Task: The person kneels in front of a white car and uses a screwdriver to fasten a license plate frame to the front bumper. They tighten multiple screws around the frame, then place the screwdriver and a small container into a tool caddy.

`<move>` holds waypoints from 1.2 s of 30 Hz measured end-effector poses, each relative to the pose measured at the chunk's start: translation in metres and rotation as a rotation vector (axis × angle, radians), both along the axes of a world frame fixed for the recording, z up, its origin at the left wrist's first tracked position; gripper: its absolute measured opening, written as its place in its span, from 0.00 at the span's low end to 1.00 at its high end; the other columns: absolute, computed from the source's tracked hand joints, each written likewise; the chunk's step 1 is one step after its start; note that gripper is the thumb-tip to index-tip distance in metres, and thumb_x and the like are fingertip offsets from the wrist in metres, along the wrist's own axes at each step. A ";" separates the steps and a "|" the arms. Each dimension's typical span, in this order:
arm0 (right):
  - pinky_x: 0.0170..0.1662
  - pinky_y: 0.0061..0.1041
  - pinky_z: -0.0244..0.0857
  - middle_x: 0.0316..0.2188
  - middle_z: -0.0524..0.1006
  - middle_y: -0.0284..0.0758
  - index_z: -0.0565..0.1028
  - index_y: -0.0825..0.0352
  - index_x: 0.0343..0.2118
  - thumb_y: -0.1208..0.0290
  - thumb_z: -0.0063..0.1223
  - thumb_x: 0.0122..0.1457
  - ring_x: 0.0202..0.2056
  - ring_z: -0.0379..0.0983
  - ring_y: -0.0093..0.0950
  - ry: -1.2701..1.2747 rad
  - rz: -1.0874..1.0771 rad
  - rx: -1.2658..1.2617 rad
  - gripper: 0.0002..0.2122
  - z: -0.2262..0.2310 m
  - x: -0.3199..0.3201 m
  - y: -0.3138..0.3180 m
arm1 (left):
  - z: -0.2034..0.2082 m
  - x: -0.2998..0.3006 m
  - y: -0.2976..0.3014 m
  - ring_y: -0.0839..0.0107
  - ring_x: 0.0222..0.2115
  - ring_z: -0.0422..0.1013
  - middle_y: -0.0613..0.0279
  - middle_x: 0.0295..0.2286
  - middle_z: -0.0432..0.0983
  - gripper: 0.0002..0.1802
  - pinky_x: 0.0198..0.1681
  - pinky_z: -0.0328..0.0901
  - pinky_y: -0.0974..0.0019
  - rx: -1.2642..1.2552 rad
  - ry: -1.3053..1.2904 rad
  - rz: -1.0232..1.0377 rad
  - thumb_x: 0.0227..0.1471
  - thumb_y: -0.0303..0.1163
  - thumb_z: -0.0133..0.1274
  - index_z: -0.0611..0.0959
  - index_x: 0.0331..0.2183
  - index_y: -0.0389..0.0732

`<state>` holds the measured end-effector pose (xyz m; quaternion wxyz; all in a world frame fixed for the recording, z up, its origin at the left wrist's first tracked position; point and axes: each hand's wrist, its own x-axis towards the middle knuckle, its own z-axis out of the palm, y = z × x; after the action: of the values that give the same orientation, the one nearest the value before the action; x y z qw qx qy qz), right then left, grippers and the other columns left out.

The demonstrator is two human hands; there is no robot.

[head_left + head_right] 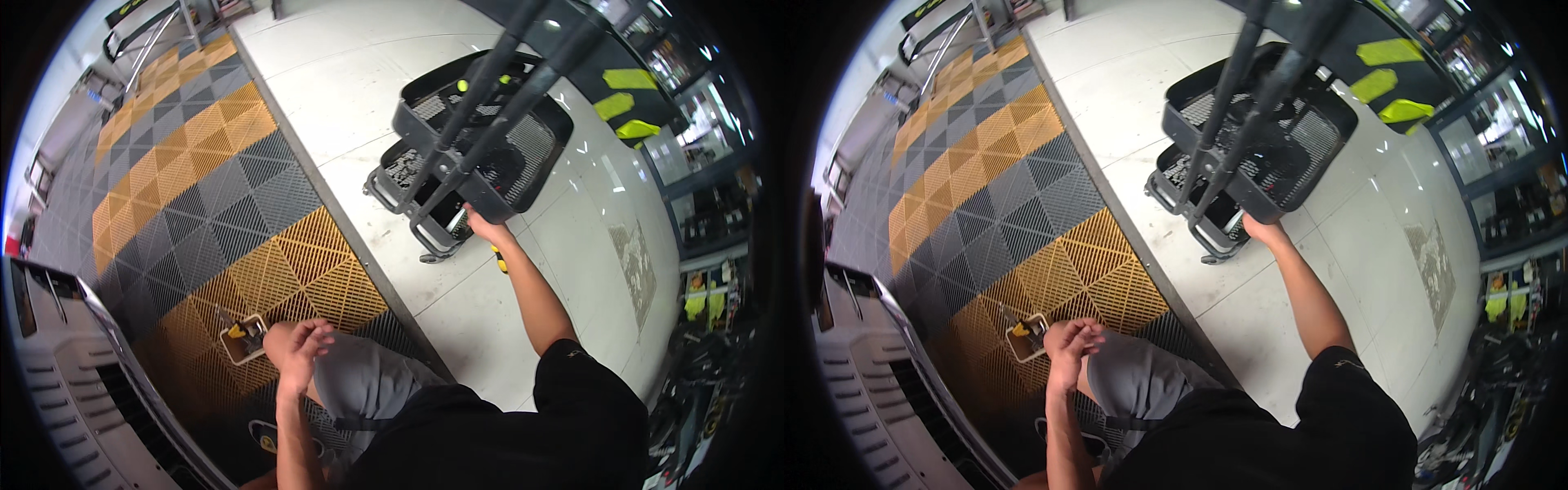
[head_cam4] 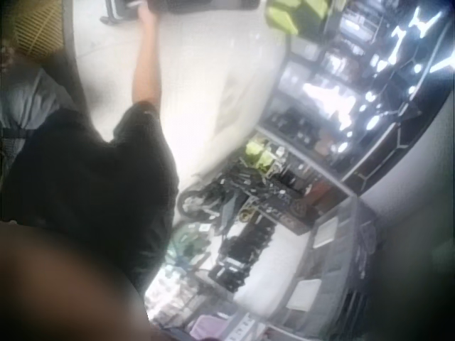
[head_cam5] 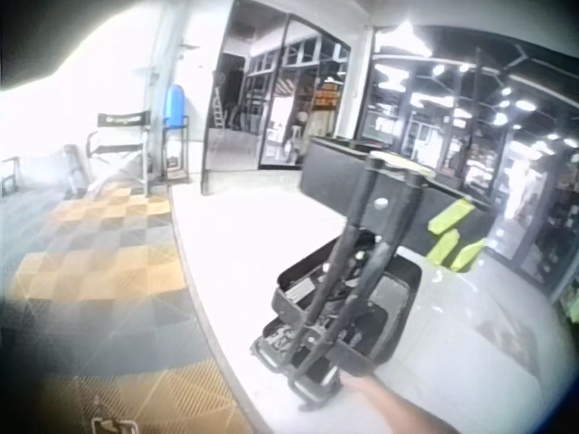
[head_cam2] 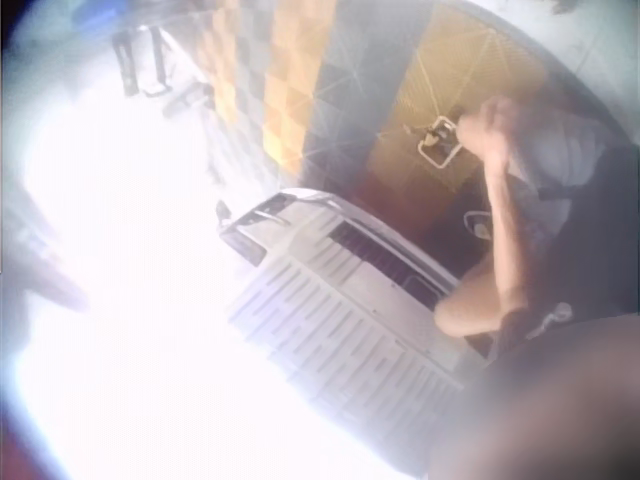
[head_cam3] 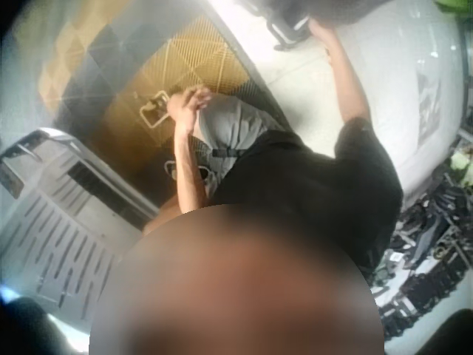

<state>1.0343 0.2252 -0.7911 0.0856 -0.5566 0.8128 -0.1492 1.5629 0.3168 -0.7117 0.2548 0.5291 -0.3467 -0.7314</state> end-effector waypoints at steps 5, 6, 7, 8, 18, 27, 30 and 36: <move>0.45 0.41 0.69 0.36 0.80 0.51 0.77 0.72 0.41 0.62 0.51 0.66 0.41 0.78 0.48 -0.269 0.143 0.310 0.15 0.034 0.105 0.047 | 0.005 0.053 -0.010 0.73 0.40 0.75 0.62 0.41 0.79 0.14 0.46 0.68 0.66 -0.185 0.041 0.242 0.68 0.35 0.49 0.79 0.49 0.37; 0.41 0.38 0.69 0.32 0.81 0.48 0.77 0.72 0.39 0.62 0.53 0.66 0.38 0.79 0.43 -0.267 0.177 0.304 0.15 0.043 0.140 0.051 | 0.005 0.069 -0.010 0.75 0.40 0.74 0.63 0.41 0.80 0.14 0.45 0.67 0.69 -0.211 0.066 0.324 0.68 0.36 0.49 0.79 0.48 0.38; 0.37 0.34 0.67 0.28 0.78 0.42 0.77 0.71 0.38 0.63 0.52 0.67 0.33 0.75 0.34 -0.438 0.271 0.355 0.14 0.054 0.175 0.052 | 0.005 0.088 -0.008 0.75 0.39 0.75 0.63 0.40 0.80 0.13 0.44 0.67 0.69 -0.191 0.022 0.440 0.67 0.35 0.49 0.80 0.47 0.38; 0.33 0.30 0.65 0.24 0.75 0.36 0.77 0.70 0.38 0.63 0.51 0.68 0.28 0.71 0.26 -0.528 0.214 0.489 0.12 0.069 0.208 0.050 | 0.003 0.108 -0.008 0.75 0.38 0.75 0.64 0.38 0.80 0.13 0.44 0.67 0.68 -0.251 0.029 0.523 0.67 0.35 0.49 0.80 0.46 0.37; 0.22 0.26 0.58 0.16 0.67 0.26 0.70 0.65 0.25 0.60 0.45 0.73 0.17 0.62 0.19 -0.779 0.544 0.397 0.19 -0.004 0.330 0.035 | -0.142 0.200 0.020 0.67 0.34 0.76 0.53 0.37 0.77 0.25 0.33 0.72 0.60 0.372 -0.517 0.804 0.67 0.45 0.49 0.74 0.53 0.34; 0.26 0.28 0.59 0.14 0.66 0.27 0.73 0.67 0.25 0.55 0.40 0.73 0.19 0.62 0.21 -0.648 0.349 0.445 0.22 -0.024 0.257 0.056 | -0.263 0.165 -0.022 0.51 0.38 0.81 0.44 0.35 0.83 0.18 0.37 0.76 0.49 0.225 -0.654 0.949 0.58 0.33 0.52 0.83 0.42 0.26; 0.26 0.24 0.56 0.16 0.66 0.26 0.77 0.65 0.31 0.59 0.43 0.73 0.21 0.60 0.17 -0.664 0.222 0.352 0.18 0.045 0.251 0.052 | -0.215 0.161 -0.061 0.48 0.32 0.81 0.44 0.27 0.82 0.19 0.40 0.71 0.50 -0.132 -0.619 0.951 0.55 0.36 0.54 0.83 0.35 0.25; 0.33 0.20 0.56 0.27 0.66 0.22 0.78 0.66 0.44 0.66 0.49 0.70 0.28 0.59 0.15 -0.305 0.080 0.040 0.10 0.355 0.250 0.117 | 0.031 0.188 -0.175 0.58 0.25 0.81 0.44 0.30 0.83 0.21 0.27 0.74 0.56 -0.488 -0.670 0.324 0.56 0.36 0.48 0.82 0.40 0.26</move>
<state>1.2841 0.3419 -0.4356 0.2252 -0.5576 0.7703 -0.2122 1.7514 0.1417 -0.6808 0.3570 0.7087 -0.4853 -0.3670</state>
